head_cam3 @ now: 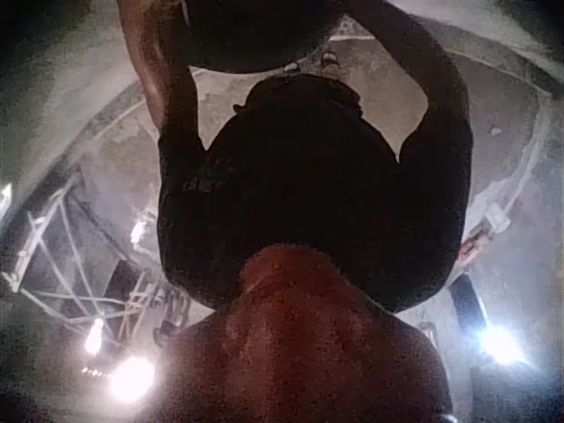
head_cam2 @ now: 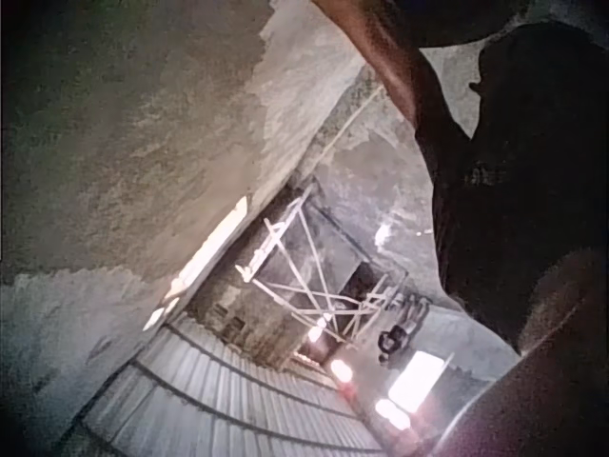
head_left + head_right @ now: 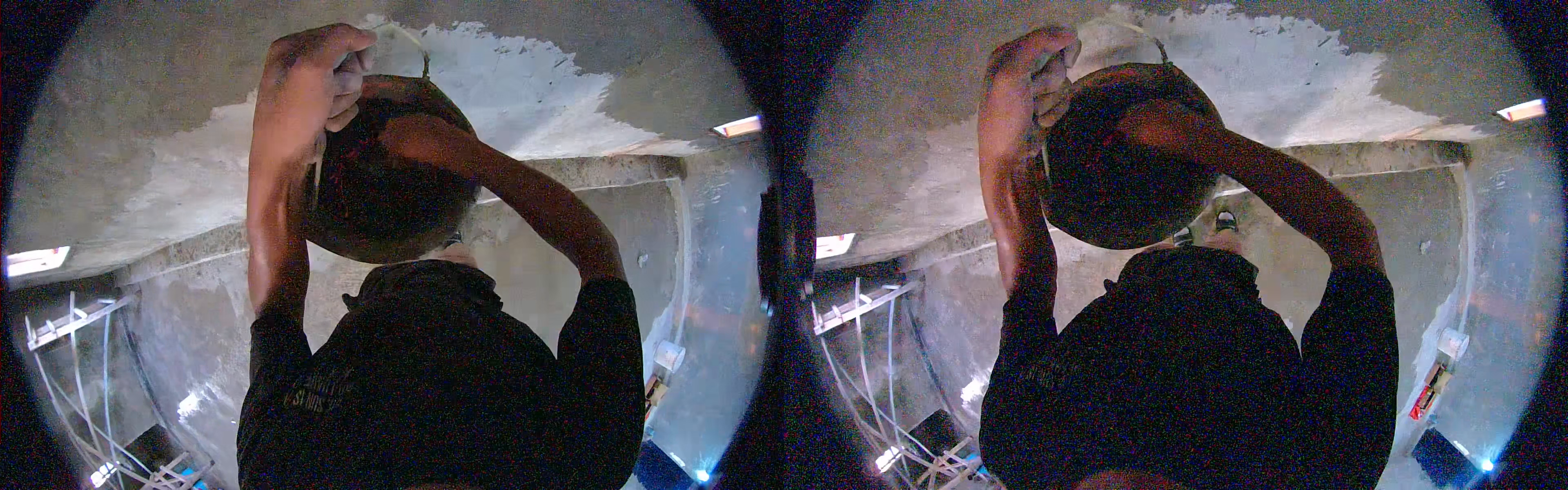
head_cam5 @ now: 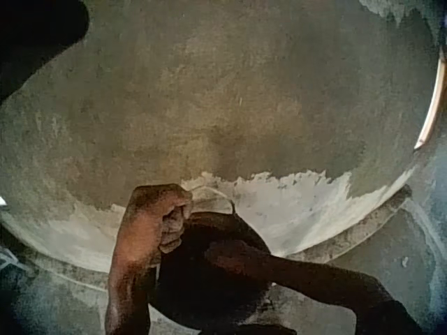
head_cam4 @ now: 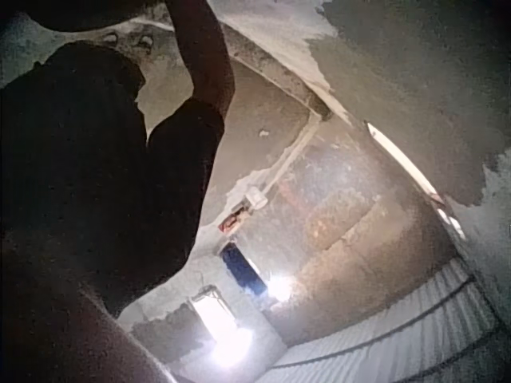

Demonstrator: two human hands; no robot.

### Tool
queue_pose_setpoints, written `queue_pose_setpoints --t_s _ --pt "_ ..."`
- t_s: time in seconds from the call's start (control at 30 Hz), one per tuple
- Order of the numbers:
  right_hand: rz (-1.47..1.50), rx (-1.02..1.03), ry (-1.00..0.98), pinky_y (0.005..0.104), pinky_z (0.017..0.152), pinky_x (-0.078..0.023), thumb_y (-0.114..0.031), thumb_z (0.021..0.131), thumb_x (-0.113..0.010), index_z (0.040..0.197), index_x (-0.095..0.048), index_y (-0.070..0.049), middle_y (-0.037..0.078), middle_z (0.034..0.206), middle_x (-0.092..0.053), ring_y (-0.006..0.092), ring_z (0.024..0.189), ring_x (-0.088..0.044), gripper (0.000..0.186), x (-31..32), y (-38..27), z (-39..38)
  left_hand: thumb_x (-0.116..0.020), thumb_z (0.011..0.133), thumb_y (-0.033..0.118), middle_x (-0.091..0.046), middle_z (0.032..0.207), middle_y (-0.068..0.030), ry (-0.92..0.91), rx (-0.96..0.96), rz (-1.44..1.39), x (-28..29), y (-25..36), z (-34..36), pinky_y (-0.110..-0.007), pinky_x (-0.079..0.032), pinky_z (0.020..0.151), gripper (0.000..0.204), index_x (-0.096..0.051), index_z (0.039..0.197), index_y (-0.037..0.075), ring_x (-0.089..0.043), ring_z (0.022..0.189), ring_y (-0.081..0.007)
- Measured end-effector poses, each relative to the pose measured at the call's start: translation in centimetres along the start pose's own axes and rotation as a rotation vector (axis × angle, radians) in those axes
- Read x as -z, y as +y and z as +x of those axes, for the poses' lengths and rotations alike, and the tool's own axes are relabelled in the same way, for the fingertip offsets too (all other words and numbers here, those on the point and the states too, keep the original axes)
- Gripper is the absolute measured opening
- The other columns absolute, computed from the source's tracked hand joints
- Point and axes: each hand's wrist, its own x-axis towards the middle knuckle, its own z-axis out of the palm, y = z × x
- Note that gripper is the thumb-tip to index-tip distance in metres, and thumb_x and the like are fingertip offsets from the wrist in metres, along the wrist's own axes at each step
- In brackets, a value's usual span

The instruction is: The person applies plaster onto a wall using a trowel and mixes the plaster inside a bucket by hand.

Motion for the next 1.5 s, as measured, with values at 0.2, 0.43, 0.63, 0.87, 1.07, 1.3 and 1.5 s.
queue_pose_setpoints --t_s 0.2,0.43,0.63,0.87,1.07,1.3,1.5 --pt "-0.012 -0.083 -0.173 0.0406 0.073 -0.048 -0.015 0.07 -0.053 0.08 -0.055 -0.002 0.015 0.079 -0.058 0.0321 0.08 -0.058 0.017 -0.2 -0.9 0.5 -0.052 0.074 0.017 -0.033 0.046 0.0032 0.06 -0.05 0.028 -1.0 -0.3 -0.3 -0.021 -0.017 0.034 0.019 -0.051 0.063 0.001 -0.026 0.036 -0.005" --pt "-0.018 -0.025 -0.199 0.0403 0.073 -0.048 -0.019 0.077 -0.046 0.09 -0.056 -0.005 0.016 0.087 -0.058 0.0318 0.083 -0.058 0.022 0.8 -0.5 0.1 -0.054 0.073 0.019 -0.038 0.046 0.0027 0.325 -0.321 0.211 -1.3 -1.7 0.2 -0.021 -0.02 0.035 0.02 -0.053 0.063 0.002 -0.03 0.037 -0.005" --pt "-0.013 0.032 -0.239 0.0396 0.07 -0.049 -0.018 0.068 -0.057 0.079 -0.056 0.001 0.02 0.079 -0.057 0.0334 0.08 -0.057 0.022 0.2 1.2 -1.2 -0.054 0.074 0.019 -0.037 0.046 0.004 0.13 -0.172 0.052 -1.6 -0.5 -1.6 -0.02 -0.02 0.036 0.022 -0.051 0.057 0.004 -0.029 0.038 -0.0036" --pt "-0.232 0.116 -0.539 0.0391 0.072 -0.048 -0.033 0.074 -0.057 0.083 -0.057 -0.003 0.015 0.084 -0.059 0.032 0.08 -0.057 0.032 4.0 -0.9 -1.6 -0.053 0.074 0.017 -0.036 0.047 0.0047 0.068 -0.13 0.061 -2.3 -0.9 -2.7 -0.02 -0.021 0.037 0.022 -0.05 0.057 0.003 -0.029 0.04 -0.0026" --pt "0.079 -0.141 -0.604 0.0375 0.068 -0.047 -0.029 0.072 -0.06 0.086 -0.06 -0.003 0.015 0.079 -0.06 0.0299 0.077 -0.059 0.03 6.8 -2.0 -3.4 -0.054 0.074 0.017 -0.038 0.049 0.0039 0.034 -0.085 0.112 -1.8 -1.8 -2.2 -0.02 -0.023 0.038 0.021 -0.051 0.058 0.004 -0.033 0.042 -0.003" --pt "0.454 -0.188 -0.262 0.0315 0.06 -0.046 -0.027 0.073 -0.063 0.088 -0.061 -0.004 0.013 0.073 -0.06 0.0179 0.063 -0.057 0.027 8.9 -1.1 -6.6 -0.053 0.075 0.02 -0.036 0.046 0.0028 0.053 -0.087 0.215 -1.0 -3.0 -0.4 -0.021 -0.022 0.035 0.023 -0.051 0.058 0.005 -0.032 0.037 -0.0055" --pt "0.473 -0.635 -0.228 0.0264 0.047 -0.043 -0.02 0.076 -0.058 0.082 -0.059 -0.006 0.005 0.056 -0.054 0.0102 0.048 -0.05 0.015 9.4 0.2 -12.9 -0.055 0.076 0.028 -0.046 0.055 0.0001 0.02 0.124 0.167 -1.8 -3.1 1.4 -0.02 -0.028 0.039 0.023 -0.056 0.068 0.006 -0.039 0.042 -0.0062"
